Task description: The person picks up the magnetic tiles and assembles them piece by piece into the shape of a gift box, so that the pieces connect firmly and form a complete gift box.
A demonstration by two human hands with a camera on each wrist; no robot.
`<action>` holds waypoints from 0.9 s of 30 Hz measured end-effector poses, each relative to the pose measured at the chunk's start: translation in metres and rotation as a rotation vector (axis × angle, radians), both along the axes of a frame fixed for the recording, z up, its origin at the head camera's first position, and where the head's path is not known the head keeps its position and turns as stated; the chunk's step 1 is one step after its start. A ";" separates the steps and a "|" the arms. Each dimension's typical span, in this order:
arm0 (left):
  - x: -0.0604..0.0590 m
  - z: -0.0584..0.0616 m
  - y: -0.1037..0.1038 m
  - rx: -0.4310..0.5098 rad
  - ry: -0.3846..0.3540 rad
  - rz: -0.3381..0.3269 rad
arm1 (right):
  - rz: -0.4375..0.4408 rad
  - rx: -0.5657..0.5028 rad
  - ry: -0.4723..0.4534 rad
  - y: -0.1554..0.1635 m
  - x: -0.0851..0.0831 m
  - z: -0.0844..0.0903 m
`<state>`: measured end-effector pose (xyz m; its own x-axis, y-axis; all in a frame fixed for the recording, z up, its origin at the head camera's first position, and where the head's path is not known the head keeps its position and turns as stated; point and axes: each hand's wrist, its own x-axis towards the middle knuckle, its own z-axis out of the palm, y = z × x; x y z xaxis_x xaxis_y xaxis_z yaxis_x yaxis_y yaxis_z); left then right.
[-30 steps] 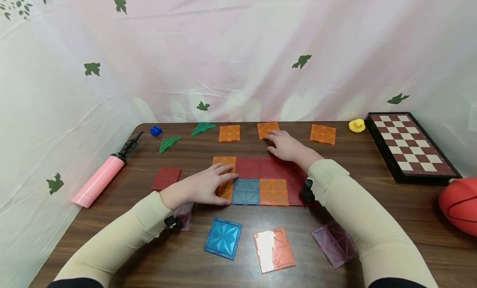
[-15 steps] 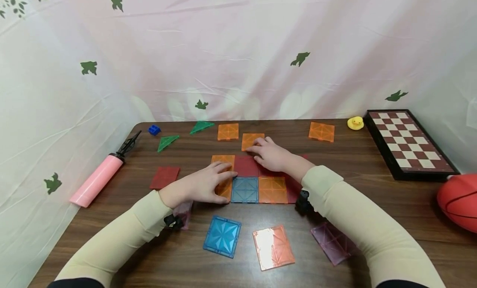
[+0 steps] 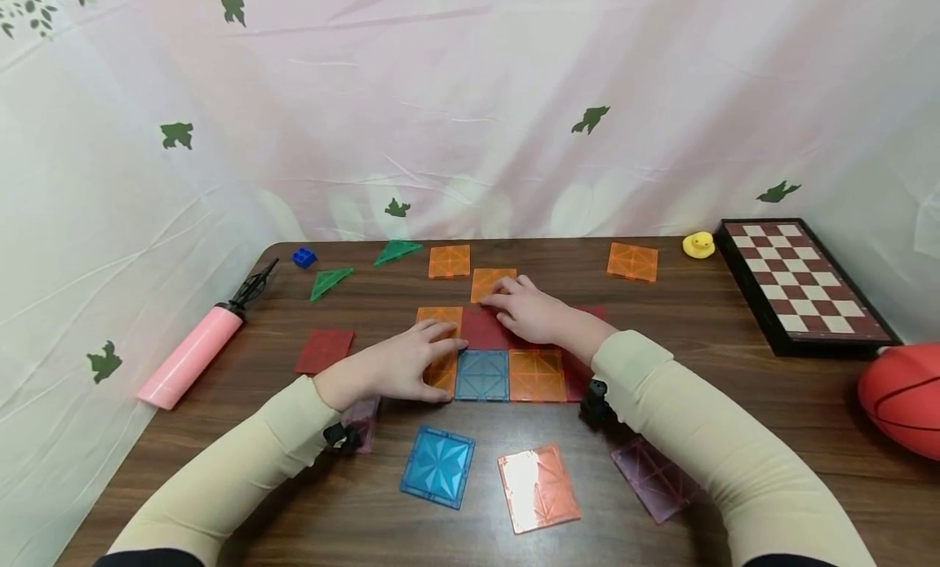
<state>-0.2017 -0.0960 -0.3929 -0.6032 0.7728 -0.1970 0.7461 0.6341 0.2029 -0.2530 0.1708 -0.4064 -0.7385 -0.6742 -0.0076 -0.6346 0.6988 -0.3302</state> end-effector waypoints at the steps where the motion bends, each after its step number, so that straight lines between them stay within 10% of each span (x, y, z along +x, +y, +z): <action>1: 0.000 0.000 0.000 -0.001 0.000 -0.001 | 0.002 -0.005 -0.005 0.000 0.001 0.001; 10: 0.000 0.001 0.001 0.011 0.009 -0.013 | 0.030 -0.045 -0.014 0.006 0.002 0.005; 27: 0.002 0.000 0.000 0.005 0.009 0.004 | -0.428 0.004 0.069 0.146 -0.027 0.010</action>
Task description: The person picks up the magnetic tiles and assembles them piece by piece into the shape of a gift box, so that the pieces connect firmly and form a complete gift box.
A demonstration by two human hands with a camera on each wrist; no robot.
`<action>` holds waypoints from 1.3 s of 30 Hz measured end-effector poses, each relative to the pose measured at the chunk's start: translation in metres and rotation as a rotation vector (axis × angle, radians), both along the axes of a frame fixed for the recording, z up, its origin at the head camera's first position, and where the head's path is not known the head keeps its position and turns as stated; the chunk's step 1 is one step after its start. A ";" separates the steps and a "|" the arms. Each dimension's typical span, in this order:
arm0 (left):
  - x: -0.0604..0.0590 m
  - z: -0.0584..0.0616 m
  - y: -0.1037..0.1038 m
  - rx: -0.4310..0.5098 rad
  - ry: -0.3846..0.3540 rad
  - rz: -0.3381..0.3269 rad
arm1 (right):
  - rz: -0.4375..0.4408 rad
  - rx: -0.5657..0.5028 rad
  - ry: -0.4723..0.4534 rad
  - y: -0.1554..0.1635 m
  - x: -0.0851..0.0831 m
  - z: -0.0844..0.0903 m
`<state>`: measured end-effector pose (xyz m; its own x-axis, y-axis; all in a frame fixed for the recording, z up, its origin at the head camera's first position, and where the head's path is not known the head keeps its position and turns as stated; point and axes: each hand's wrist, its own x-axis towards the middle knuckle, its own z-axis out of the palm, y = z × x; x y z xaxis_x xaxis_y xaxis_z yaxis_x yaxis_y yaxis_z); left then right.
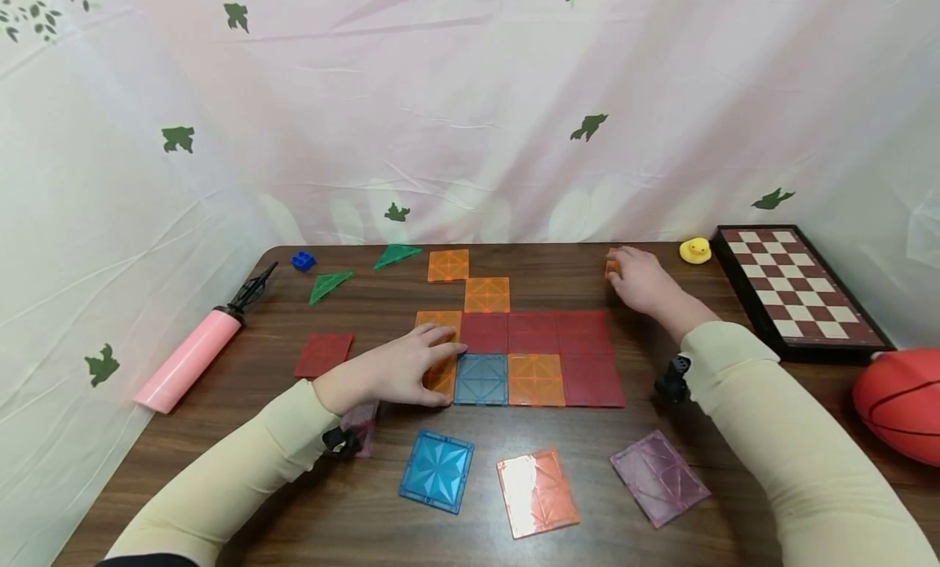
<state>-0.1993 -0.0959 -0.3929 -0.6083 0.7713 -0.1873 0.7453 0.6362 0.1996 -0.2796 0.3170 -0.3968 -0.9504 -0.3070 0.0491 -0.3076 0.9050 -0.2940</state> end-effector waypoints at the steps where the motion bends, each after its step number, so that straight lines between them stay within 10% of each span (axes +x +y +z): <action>1: 0.000 0.000 0.000 -0.001 0.001 0.001 | -0.017 0.011 -0.018 0.005 0.000 -0.002; 39: -0.001 0.001 0.002 -0.019 0.007 -0.001 | 0.334 -0.049 -0.132 -0.091 0.038 0.000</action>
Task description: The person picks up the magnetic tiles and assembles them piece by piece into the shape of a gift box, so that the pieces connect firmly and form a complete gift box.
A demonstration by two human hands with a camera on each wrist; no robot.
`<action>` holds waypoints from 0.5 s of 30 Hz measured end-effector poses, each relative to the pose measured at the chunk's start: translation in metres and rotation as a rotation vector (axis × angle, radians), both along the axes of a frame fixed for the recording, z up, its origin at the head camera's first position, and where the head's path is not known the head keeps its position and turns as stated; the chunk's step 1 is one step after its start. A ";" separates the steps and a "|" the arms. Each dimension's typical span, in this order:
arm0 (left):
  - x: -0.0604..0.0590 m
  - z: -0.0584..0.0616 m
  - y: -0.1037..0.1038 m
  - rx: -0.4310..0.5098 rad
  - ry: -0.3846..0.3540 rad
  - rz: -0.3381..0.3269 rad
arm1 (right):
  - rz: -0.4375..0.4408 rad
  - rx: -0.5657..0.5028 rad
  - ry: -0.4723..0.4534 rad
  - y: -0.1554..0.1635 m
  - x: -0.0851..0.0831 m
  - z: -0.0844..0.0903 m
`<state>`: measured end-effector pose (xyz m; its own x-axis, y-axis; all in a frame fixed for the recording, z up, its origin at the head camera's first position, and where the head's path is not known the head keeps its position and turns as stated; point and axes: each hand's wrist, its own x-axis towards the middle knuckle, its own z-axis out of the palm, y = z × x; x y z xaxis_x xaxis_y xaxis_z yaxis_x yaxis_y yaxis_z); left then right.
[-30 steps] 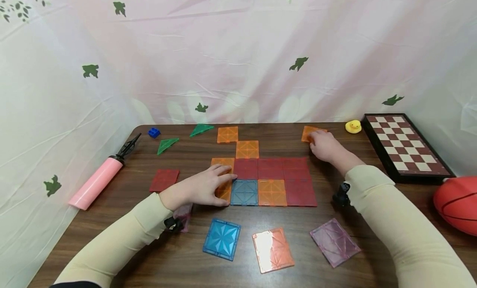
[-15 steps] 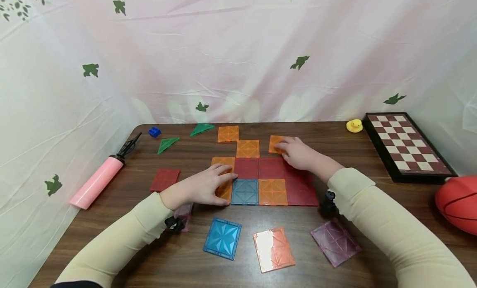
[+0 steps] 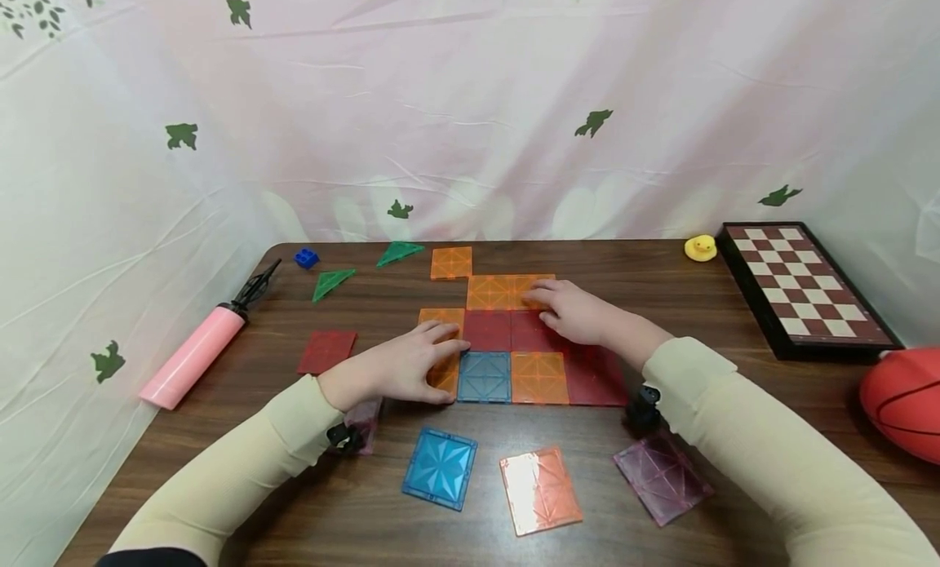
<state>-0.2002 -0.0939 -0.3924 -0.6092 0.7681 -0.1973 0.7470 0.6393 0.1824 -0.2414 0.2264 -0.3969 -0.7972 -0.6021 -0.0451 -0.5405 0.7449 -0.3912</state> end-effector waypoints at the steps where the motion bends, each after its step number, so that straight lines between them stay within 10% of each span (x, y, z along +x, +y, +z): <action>1: 0.000 0.000 0.000 0.000 -0.002 0.001 | -0.007 -0.005 -0.005 0.001 0.003 0.002; 15: 0.001 0.001 0.001 -0.012 -0.005 0.007 | 0.035 -0.082 -0.049 0.062 0.058 -0.011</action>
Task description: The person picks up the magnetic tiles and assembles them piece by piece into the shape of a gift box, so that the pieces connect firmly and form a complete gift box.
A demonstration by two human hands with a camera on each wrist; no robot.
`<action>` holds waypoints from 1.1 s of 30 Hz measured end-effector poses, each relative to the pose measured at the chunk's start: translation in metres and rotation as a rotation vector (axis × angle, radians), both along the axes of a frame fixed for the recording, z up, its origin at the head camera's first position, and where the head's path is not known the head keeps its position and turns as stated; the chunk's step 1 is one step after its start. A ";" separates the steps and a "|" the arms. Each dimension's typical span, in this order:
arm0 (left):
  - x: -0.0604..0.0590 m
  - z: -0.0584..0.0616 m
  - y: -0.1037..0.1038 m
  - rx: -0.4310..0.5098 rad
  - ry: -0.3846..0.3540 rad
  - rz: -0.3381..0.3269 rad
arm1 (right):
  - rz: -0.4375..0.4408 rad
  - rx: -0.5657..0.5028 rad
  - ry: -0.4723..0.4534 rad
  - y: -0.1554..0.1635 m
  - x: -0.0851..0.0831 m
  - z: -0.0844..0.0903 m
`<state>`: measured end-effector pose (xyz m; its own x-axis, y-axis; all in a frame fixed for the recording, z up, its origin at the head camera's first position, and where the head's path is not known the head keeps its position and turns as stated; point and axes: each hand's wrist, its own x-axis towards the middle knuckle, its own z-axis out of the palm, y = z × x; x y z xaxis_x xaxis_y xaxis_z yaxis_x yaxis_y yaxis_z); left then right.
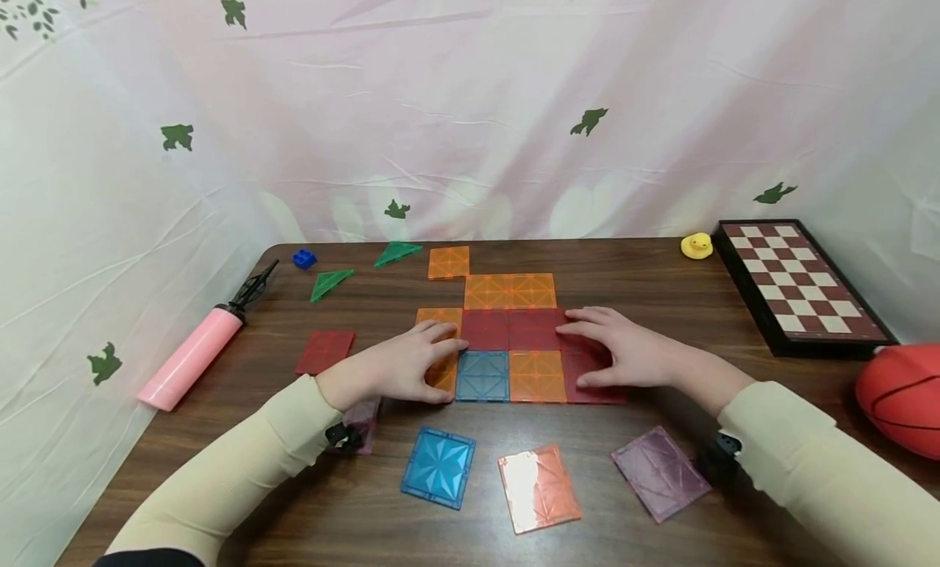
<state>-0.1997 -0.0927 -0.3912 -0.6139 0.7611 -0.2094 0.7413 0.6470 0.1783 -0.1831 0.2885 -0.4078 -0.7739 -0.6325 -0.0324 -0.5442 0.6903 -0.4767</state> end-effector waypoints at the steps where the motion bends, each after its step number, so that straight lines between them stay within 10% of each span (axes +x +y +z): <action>1: 0.000 0.000 0.000 -0.001 -0.001 0.001 | 0.005 -0.005 -0.008 0.003 0.003 -0.001; 14: 0.004 0.001 -0.005 0.076 -0.061 -0.060 | 0.018 0.012 -0.021 0.010 0.012 -0.009; 22: 0.065 0.014 0.023 0.196 0.038 -0.423 | 0.017 0.045 0.005 0.008 0.013 -0.008; 28: 0.112 0.009 0.041 0.067 0.072 -0.696 | 0.017 0.051 0.005 0.008 0.013 -0.006; 33: 0.128 0.000 0.048 -0.027 0.178 -0.784 | 0.018 0.050 0.001 0.007 0.013 -0.006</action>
